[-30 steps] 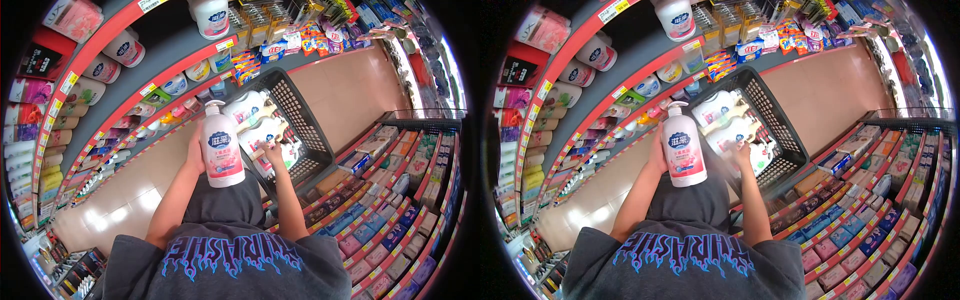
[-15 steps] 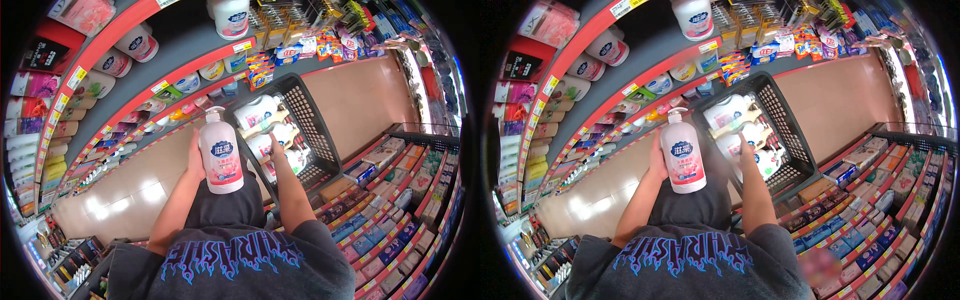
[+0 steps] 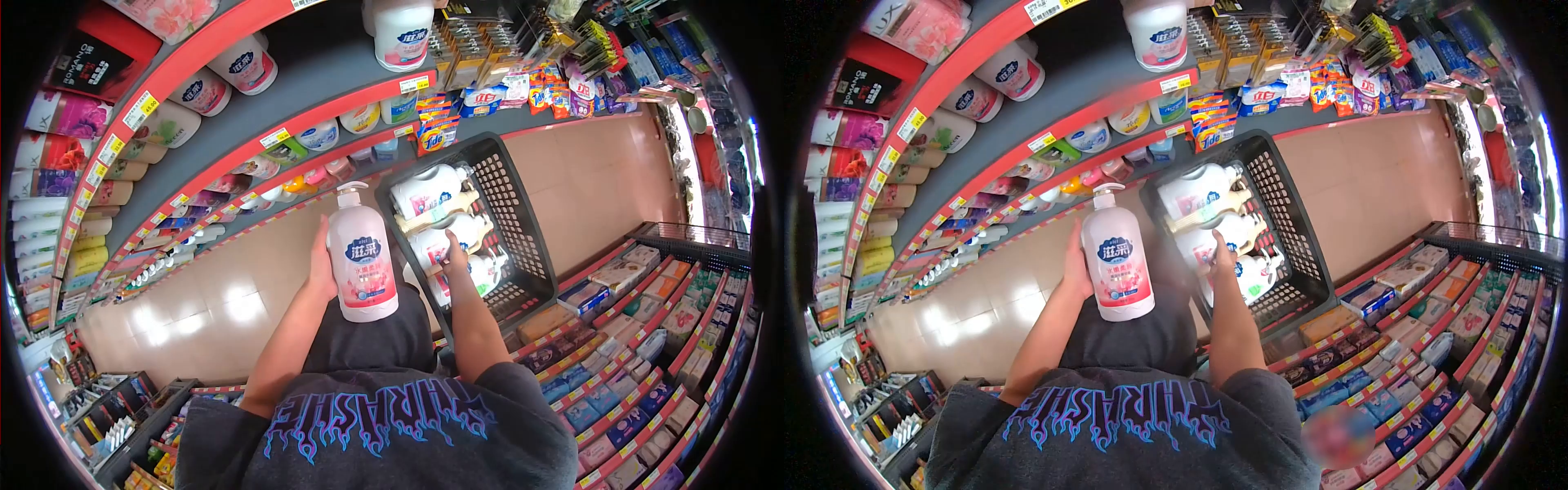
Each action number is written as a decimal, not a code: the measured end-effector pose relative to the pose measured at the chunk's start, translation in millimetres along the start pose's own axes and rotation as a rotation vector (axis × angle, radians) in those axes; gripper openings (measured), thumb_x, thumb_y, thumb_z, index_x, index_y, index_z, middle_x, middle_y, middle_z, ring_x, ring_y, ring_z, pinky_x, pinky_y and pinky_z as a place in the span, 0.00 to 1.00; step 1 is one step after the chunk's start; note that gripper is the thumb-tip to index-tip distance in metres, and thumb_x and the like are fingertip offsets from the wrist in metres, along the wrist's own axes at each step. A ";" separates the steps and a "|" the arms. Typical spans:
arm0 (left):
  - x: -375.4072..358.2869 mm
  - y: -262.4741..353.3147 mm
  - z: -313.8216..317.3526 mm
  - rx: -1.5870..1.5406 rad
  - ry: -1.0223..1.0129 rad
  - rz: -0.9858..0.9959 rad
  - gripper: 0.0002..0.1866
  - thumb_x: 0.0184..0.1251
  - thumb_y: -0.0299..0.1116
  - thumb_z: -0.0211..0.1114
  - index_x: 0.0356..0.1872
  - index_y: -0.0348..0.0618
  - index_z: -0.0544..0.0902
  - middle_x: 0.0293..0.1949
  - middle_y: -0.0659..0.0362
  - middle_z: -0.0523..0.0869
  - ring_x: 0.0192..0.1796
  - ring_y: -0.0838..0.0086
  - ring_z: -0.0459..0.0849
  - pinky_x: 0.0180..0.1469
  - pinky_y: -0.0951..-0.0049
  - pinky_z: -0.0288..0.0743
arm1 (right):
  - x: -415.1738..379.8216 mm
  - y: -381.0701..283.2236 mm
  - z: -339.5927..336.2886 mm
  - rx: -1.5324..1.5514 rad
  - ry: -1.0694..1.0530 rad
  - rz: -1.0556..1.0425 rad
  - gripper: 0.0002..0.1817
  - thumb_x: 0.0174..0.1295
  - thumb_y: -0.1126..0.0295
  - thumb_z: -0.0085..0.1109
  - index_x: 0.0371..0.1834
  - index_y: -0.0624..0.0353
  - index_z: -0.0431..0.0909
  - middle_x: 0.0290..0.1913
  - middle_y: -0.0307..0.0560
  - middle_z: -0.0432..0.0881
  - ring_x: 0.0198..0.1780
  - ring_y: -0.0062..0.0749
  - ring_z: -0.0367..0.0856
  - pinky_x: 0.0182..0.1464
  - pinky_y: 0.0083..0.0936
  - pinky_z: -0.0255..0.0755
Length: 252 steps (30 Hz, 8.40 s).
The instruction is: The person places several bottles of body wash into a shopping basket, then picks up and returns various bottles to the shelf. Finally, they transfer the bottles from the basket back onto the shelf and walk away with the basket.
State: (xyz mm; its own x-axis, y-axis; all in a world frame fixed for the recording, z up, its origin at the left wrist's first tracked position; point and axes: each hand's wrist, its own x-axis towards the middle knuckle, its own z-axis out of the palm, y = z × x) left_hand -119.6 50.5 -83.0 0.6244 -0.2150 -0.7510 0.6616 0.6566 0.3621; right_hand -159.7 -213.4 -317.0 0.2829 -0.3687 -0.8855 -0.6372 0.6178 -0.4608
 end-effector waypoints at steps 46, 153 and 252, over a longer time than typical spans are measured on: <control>12.7 -56.3 51.1 0.147 -0.085 -0.048 0.31 0.64 0.58 0.47 0.55 0.41 0.71 0.47 0.52 0.79 0.48 0.64 0.80 0.53 0.62 0.73 | -81.3 -20.5 -34.9 -0.136 0.283 -0.126 0.62 0.25 0.50 0.78 0.58 0.78 0.50 0.57 0.67 0.66 0.58 0.48 0.68 0.61 0.31 0.61; 184.2 222.7 26.6 0.729 -0.176 0.861 0.24 0.64 0.37 0.56 0.57 0.35 0.64 0.57 0.53 0.69 0.57 0.65 0.71 0.60 0.68 0.64 | -190.4 -130.7 284.6 -0.297 -0.121 -1.390 0.49 0.36 0.69 0.74 0.63 0.64 0.53 0.59 0.59 0.57 0.62 0.51 0.59 0.62 0.37 0.59; 78.6 -62.1 102.4 1.031 -0.534 0.401 0.23 0.58 0.43 0.64 0.50 0.40 0.73 0.40 0.60 0.75 0.41 0.77 0.74 0.46 0.75 0.70 | -180.5 -72.7 -9.0 0.149 -0.236 -0.580 0.27 0.40 0.82 0.67 0.48 0.65 0.69 0.39 0.45 0.80 0.38 0.25 0.80 0.42 0.21 0.74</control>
State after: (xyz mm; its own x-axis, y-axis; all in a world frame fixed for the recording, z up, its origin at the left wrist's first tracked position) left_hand -69.1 -81.3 -107.9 0.7905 -0.5575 -0.2534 0.2509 -0.0826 0.9645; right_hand -170.9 -198.0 -123.1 0.7124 -0.5195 -0.4717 -0.2318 0.4602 -0.8570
